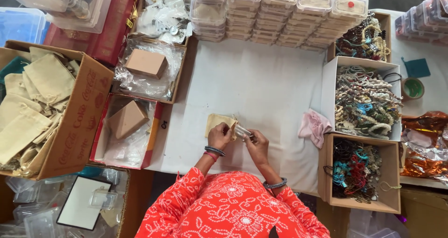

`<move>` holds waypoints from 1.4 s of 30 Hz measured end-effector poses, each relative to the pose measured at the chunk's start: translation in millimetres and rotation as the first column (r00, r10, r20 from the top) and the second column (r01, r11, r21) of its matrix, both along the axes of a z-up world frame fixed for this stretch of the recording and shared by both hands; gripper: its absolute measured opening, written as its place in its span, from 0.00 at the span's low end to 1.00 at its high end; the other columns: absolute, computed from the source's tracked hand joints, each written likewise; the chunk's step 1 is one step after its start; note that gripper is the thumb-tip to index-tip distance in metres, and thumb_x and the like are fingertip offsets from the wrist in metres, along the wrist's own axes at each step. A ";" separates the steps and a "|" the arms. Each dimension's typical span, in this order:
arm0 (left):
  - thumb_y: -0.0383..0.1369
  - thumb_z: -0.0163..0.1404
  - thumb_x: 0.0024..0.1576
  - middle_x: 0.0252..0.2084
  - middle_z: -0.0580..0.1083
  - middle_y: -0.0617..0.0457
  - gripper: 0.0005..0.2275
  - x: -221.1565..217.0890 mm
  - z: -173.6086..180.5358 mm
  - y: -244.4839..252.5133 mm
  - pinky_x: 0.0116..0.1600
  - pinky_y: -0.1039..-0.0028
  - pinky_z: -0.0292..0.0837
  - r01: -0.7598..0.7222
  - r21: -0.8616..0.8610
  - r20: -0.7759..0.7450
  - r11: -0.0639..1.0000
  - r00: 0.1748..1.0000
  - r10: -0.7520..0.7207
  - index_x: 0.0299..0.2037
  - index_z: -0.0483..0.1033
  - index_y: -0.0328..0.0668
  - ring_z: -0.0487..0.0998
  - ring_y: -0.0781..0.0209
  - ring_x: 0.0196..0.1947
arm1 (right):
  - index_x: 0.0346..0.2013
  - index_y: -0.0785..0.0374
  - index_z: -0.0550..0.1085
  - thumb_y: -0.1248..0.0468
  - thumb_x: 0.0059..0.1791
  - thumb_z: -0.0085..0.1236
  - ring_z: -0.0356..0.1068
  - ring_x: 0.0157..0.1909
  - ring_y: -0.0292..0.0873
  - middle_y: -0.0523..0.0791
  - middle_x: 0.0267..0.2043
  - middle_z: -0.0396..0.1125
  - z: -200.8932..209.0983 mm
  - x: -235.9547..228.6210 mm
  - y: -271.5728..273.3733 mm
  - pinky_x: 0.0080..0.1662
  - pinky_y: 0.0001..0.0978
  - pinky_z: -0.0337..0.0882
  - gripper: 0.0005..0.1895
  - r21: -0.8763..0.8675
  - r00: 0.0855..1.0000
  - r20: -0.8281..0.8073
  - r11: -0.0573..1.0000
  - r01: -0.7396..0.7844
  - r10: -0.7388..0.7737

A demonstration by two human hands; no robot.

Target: The person wipes a small plastic container with a pink cloth, then places a small pouch inside and closes it. They stack the container with others and proceed to wipe a gold-colored necklace and a red string with the cloth on the table.

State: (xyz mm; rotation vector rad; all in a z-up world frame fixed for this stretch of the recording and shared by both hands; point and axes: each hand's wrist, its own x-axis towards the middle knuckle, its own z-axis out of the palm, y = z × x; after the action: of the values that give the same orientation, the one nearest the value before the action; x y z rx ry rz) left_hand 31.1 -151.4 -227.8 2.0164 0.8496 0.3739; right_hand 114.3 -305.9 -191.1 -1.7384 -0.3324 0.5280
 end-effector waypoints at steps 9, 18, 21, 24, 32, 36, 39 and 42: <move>0.33 0.56 0.54 0.29 0.78 0.43 0.07 -7.2 18.6 -14.8 0.35 0.61 0.75 0.030 -0.026 0.044 0.999 0.999 -0.028 0.31 0.76 0.36 0.80 0.46 0.29 | 0.40 0.68 0.79 0.67 0.47 0.65 0.76 0.31 0.32 0.45 0.30 0.77 -28.5 6.0 12.5 0.35 0.25 0.75 0.09 -0.140 0.954 0.267 0.985 -0.103 0.138; 0.33 0.55 0.56 0.27 0.78 0.45 0.07 -7.7 28.9 -15.6 0.36 0.64 0.75 0.018 -0.153 0.052 0.988 0.999 -0.010 0.33 0.75 0.38 0.82 0.52 0.28 | 0.46 0.68 0.78 0.66 0.51 0.61 0.73 0.33 0.28 0.41 0.35 0.76 -36.7 5.5 16.6 0.32 0.22 0.74 0.10 0.036 0.993 -0.084 0.997 -0.075 0.078; 0.31 0.56 0.55 0.27 0.77 0.44 0.06 -7.1 23.3 -18.6 0.34 0.64 0.74 0.075 -0.114 0.119 0.991 0.991 -0.061 0.32 0.75 0.36 0.80 0.51 0.27 | 0.43 0.69 0.78 0.69 0.49 0.61 0.75 0.32 0.31 0.42 0.39 0.73 -29.6 3.7 19.5 0.30 0.24 0.76 0.09 -0.082 0.975 0.123 0.981 -0.175 0.184; 0.31 0.56 0.55 0.27 0.76 0.45 0.06 -6.2 41.4 -22.4 0.33 0.65 0.72 0.088 -0.115 0.159 0.989 0.985 -0.069 0.34 0.75 0.36 0.79 0.52 0.26 | 0.42 0.70 0.79 0.71 0.50 0.58 0.73 0.28 0.36 0.49 0.29 0.76 -38.0 5.1 22.3 0.31 0.28 0.73 0.07 -0.189 0.984 0.005 0.966 -0.174 0.178; 0.31 0.56 0.56 0.25 0.76 0.47 0.06 -12.6 38.0 -24.1 0.32 0.67 0.72 0.115 -0.150 0.177 0.982 0.980 -0.088 0.32 0.75 0.36 0.78 0.56 0.24 | 0.35 0.65 0.79 0.66 0.45 0.60 0.68 0.48 0.50 0.48 0.42 0.72 -50.1 28.4 9.5 0.46 0.41 0.73 0.06 -0.336 0.823 0.337 0.875 -0.349 0.457; 0.31 0.56 0.56 0.25 0.77 0.49 0.06 -15.8 39.0 -24.5 0.32 0.70 0.72 0.097 -0.229 0.187 0.969 0.981 -0.054 0.32 0.75 0.36 0.79 0.59 0.24 | 0.39 0.64 0.80 0.66 0.48 0.56 0.61 0.51 0.56 0.49 0.45 0.68 -10.9 27.2 8.9 0.54 0.44 0.66 0.08 -0.346 0.681 0.363 0.770 -0.536 0.636; 0.30 0.57 0.55 0.26 0.76 0.47 0.06 -13.5 39.2 -29.3 0.32 0.70 0.72 0.104 -0.160 0.170 0.982 0.982 -0.076 0.32 0.75 0.35 0.77 0.58 0.24 | 0.37 0.64 0.80 0.64 0.48 0.58 0.60 0.53 0.58 0.53 0.49 0.65 1.3 19.4 9.1 0.51 0.48 0.65 0.08 -0.591 0.646 0.372 0.707 -0.389 0.666; 0.30 0.57 0.56 0.27 0.77 0.48 0.06 -12.5 40.6 -29.0 0.32 0.72 0.72 0.087 -0.202 0.166 0.976 0.985 -0.054 0.34 0.75 0.35 0.78 0.61 0.25 | 0.37 0.66 0.80 0.66 0.49 0.60 0.63 0.53 0.55 0.50 0.50 0.66 -16.1 18.3 8.3 0.55 0.44 0.69 0.06 -0.551 0.685 0.379 0.746 -0.373 0.622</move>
State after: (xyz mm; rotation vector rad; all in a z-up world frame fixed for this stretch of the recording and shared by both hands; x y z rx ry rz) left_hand 18.5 -180.4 -187.3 1.7917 0.6859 0.3839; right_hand 132.6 -297.6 -207.2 -2.2297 -1.2335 0.5178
